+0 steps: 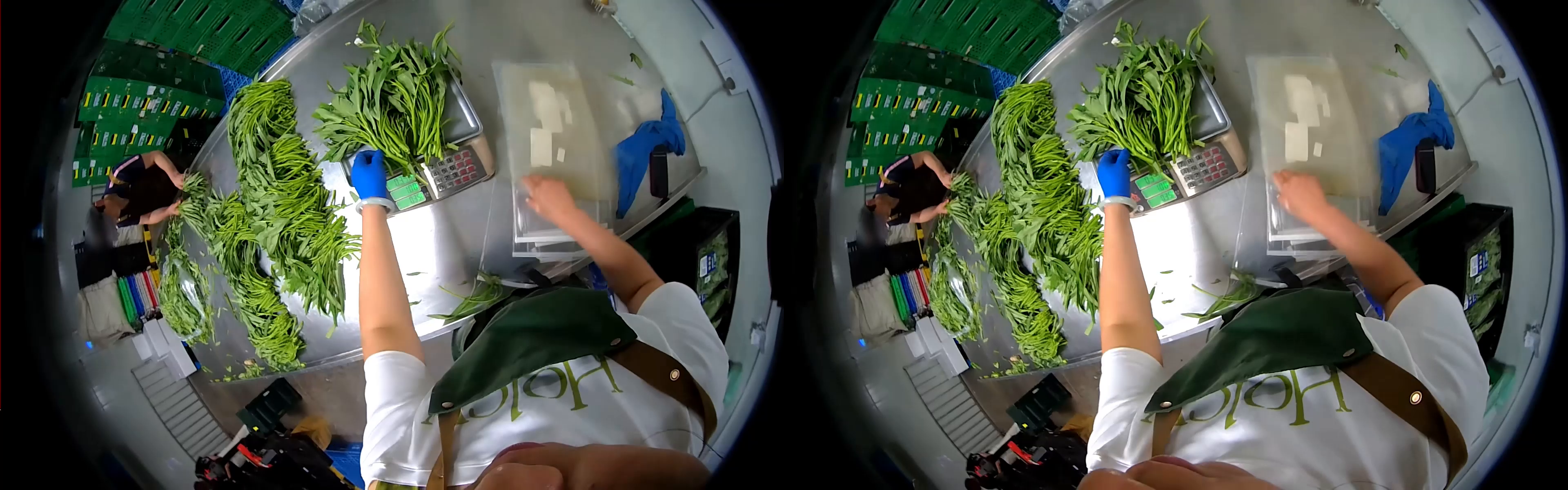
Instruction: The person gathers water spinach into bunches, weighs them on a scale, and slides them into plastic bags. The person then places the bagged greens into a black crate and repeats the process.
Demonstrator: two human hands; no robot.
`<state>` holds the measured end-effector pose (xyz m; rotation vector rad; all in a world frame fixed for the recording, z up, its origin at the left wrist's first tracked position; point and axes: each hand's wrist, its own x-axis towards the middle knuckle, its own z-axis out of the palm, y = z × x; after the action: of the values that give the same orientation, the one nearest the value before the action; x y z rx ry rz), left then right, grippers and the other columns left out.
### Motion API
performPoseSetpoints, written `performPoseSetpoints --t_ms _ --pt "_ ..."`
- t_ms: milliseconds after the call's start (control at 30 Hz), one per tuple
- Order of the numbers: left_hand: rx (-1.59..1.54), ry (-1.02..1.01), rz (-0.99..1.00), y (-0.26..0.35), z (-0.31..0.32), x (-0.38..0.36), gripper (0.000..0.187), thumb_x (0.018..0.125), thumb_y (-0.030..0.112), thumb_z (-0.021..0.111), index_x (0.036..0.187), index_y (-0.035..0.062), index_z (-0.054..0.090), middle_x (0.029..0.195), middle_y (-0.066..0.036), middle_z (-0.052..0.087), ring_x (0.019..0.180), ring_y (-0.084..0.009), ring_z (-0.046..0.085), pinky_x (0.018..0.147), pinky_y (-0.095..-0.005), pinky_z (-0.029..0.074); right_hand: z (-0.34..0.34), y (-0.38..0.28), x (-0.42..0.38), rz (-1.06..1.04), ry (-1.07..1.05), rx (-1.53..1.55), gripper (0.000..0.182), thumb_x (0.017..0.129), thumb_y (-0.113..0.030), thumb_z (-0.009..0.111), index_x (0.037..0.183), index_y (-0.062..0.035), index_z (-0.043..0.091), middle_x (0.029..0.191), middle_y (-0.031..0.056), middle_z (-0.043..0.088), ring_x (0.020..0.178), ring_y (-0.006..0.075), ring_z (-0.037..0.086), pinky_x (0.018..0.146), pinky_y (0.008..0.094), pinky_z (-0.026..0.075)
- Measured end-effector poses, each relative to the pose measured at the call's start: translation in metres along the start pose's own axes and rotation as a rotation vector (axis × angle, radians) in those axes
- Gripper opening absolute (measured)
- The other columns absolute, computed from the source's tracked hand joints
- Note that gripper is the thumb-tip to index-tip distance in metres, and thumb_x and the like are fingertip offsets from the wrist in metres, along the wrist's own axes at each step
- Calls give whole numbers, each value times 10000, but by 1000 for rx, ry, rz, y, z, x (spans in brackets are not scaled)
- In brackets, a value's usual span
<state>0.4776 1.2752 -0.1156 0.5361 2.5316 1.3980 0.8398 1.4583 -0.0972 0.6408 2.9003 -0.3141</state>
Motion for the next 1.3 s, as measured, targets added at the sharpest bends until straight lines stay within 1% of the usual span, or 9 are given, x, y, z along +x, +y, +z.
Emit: performPoseSetpoints --t_ms 167,300,500,667,767,833,933,1167,1300 --pt "-528 -5 -232 50 -49 -20 148 918 198 565 888 60 607 812 -44 657 624 -110 513 573 -256 404 -14 -3 -17 -212 28 182 378 770 -159 633 1118 -38 548 1126 99 551 913 293 604 720 407 521" --pt "-512 350 52 70 -96 -69 149 978 189 462 1003 67 544 963 -54 655 697 -87 506 599 -235 384 -15 18 -19 -358 30 172 399 764 -120 626 1146 -34 550 1138 108 533 922 283 593 743 396 519" --pt "-416 485 -117 -25 -124 -185 184 993 205 439 1000 33 503 841 -24 545 702 -88 479 629 -245 404 -10 28 -17 -397 -79 148 360 763 -103 626 1114 -33 583 1060 98 563 911 282 585 737 394 517" --pt "606 287 -425 -99 -117 -251 349 901 158 585 1172 -38 487 1088 -207 591 966 -335 592 821 -389 485 -23 7 -10 -327 -131 306 352 800 -153 638 1128 -31 592 1037 115 603 949 305 591 802 415 506" --pt "278 460 -155 -77 -126 -201 319 921 125 554 1185 -49 517 1157 -179 582 958 -276 594 854 -356 476 -24 4 17 -158 97 534 400 845 -223 642 1185 -26 571 1121 137 618 1019 310 596 879 398 483" --pt "-358 253 -302 -59 -128 -140 269 971 178 501 1136 -25 563 1034 -77 623 905 -140 590 765 -262 473 -49 -6 47 67 113 830 493 870 -300 646 1252 -12 526 1187 157 608 1076 274 592 922 363 458" --pt "-670 28 -219 -21 -100 -57 337 989 251 464 1159 -26 555 1028 -124 647 857 -194 642 737 -297 509 -58 -12 106 147 214 1201 569 875 -360 643 1270 23 498 1156 165 615 1060 219 585 902 341 459" --pt "-545 -64 -403 2 22 57 707 886 549 545 1177 -94 512 1133 -179 605 907 -245 607 794 -341 498 -54 -78 234 168 73 1433 669 800 -490 676 1227 4 531 1133 159 611 1009 179 587 859 319 471" --pt "-705 -28 -273 43 83 51 594 945 410 504 1217 -113 429 1174 -207 561 969 -260 571 846 -382 479 -41 -142 246 350 219 1090 660 825 -460 639 1168 57 413 1166 306 529 1028 426 563 861 455 459"
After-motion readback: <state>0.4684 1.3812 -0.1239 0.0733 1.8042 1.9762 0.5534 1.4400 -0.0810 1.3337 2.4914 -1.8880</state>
